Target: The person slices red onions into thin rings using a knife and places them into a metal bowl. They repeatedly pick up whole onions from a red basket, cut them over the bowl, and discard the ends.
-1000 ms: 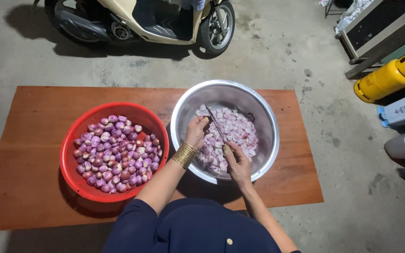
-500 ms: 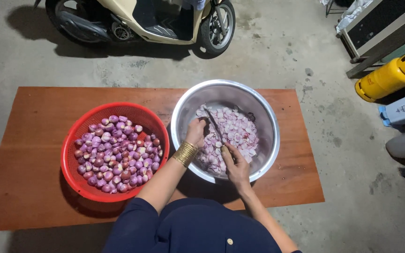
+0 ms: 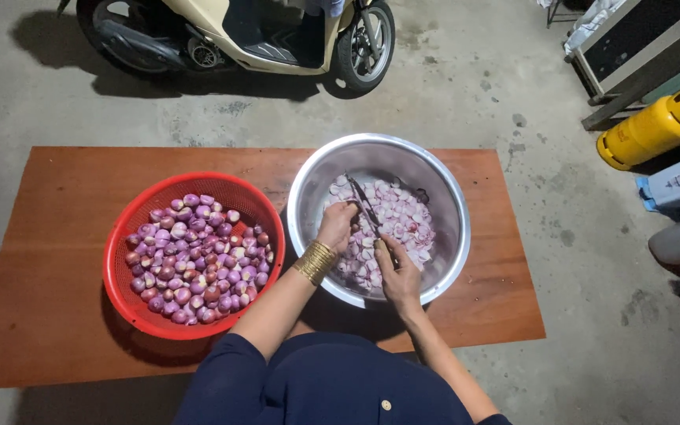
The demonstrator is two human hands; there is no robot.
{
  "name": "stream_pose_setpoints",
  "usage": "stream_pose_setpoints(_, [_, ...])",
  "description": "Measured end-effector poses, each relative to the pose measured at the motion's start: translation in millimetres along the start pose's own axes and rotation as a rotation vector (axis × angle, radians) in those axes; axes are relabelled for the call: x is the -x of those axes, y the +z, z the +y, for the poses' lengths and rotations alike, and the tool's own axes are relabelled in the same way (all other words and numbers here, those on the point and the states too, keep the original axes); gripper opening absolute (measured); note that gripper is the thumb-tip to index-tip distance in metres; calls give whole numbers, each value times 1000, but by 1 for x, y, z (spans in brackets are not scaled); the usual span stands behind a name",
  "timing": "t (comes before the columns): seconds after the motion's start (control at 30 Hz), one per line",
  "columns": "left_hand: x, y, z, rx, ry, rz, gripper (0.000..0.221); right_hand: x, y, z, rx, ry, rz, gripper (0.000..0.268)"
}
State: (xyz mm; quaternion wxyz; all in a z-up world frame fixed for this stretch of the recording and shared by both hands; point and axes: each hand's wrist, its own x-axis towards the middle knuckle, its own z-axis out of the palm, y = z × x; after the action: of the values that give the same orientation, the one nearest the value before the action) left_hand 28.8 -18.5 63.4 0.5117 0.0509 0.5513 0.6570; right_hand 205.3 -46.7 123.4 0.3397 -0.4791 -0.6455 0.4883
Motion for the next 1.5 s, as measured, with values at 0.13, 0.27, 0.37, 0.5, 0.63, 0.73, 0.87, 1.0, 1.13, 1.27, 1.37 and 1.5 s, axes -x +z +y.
stream_pose_setpoints(0.13, [-72, -32, -44, 7, 27, 67, 21, 10, 2, -6, -44, 20, 1, 39])
stream_pose_setpoints(0.27, [-121, -43, -76, 44, 25, 100, 35, 14, 1, -6, 16, -5, -19, 39])
stream_pose_setpoints(0.37, [-101, -33, -63, 73, 35, 92, 41, 16, 1, -3, 65, -29, -23, 39])
stream_pose_setpoints(0.5, [-74, -24, -49, 100, 16, 80, 53, 19, 2, -6, 111, -50, -7, 39])
stream_pose_setpoints(0.63, [-56, -26, -36, 87, 58, 54, 42, 9, -1, -1, 131, -30, -12, 39])
stream_pose_setpoints(0.73, [7, -3, 15, -1, 39, 3, 36, 4, -1, -2, 180, -27, -5, 36])
stream_pose_setpoints(0.87, [-10, -28, 0, -101, 122, 146, 44, 4, 1, -1, 51, -9, -27, 38])
stream_pose_setpoints(1.0, [-12, -32, 6, -13, 152, 70, 50, 6, 4, 0, -107, 71, -64, 39])
stream_pose_setpoints(1.13, [-13, -30, 8, 27, 141, 52, 48, 4, 5, 9, -184, 85, -73, 40])
stream_pose_setpoints(1.27, [-38, -36, -12, 72, 58, 65, 28, 5, 6, 12, -182, 62, -82, 40])
stream_pose_setpoints(1.37, [-40, -39, -16, 110, 12, 50, 27, 6, 6, 11, -177, 58, -80, 39])
stream_pose_setpoints(1.5, [-9, -26, 15, 127, 25, 33, 38, 6, 4, 12, -144, 44, -77, 39])
